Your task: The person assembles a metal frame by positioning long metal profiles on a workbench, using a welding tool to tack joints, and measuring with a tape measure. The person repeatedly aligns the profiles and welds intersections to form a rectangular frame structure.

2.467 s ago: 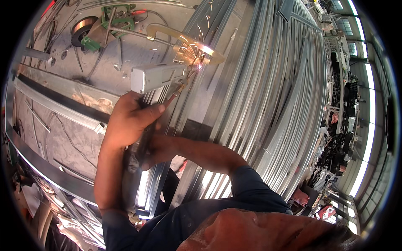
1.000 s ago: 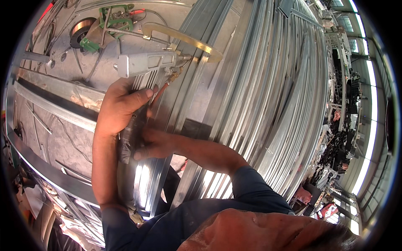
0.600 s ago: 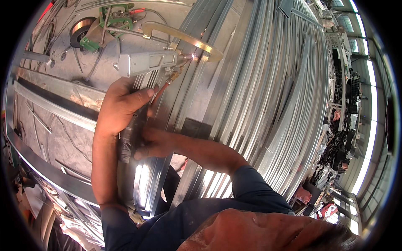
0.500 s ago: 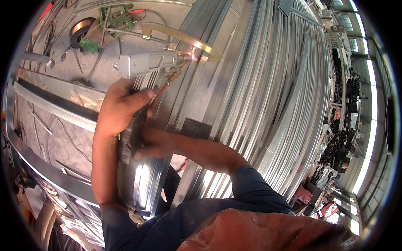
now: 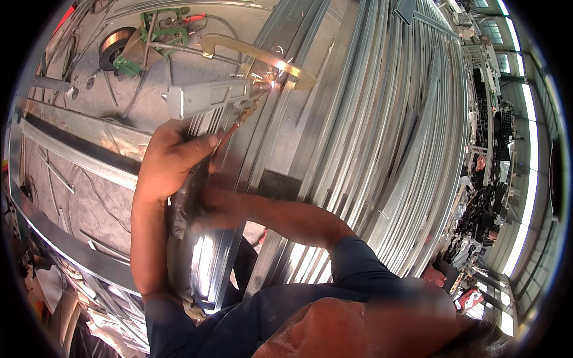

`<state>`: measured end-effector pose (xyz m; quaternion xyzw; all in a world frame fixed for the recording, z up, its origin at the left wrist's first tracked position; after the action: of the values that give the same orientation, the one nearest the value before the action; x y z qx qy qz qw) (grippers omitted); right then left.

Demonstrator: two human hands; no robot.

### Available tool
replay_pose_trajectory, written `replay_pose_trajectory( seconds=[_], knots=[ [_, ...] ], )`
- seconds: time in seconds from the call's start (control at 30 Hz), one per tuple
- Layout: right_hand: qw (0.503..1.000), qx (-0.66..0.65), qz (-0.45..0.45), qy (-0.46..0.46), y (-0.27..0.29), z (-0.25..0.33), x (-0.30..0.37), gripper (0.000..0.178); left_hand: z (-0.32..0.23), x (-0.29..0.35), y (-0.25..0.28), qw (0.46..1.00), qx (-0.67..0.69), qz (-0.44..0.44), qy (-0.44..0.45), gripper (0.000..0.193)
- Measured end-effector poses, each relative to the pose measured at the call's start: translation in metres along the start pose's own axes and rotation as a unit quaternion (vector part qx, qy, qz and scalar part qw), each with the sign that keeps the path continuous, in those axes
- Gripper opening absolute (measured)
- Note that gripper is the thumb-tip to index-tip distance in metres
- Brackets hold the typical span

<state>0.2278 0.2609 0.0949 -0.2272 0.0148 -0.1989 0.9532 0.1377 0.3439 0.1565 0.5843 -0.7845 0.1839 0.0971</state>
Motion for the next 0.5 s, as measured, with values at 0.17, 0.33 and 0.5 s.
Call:
replay_pose_trajectory(
  seconds=[0.17,0.33,0.5],
  knots=[
    [0.999,0.044,-0.002,0.013,0.0,-0.003,-0.001,0.048,0.003,0.002,0.002,1.0,0.002,0.005,0.006,0.032],
    [0.996,0.09,0.01,0.004,0.0,-0.005,-0.001,0.048,0.002,0.004,0.0,1.0,0.01,0.003,-0.003,0.028],
    [0.998,0.065,-0.008,0.011,-0.005,-0.013,-0.003,0.049,0.003,0.008,0.003,1.0,-0.003,0.006,0.003,0.029]
  ],
)
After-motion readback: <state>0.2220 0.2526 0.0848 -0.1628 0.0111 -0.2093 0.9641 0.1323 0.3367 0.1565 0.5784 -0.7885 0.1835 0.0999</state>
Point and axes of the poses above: each hand's wrist, its own x-axis away from the middle knuckle, its own y-axis out of the back of the hand, z = x × y, the point moved 5 cm from there along -x, towards the middle knuckle, and after that the axes turned 4 degrees about -y, right-handed, at the moved point
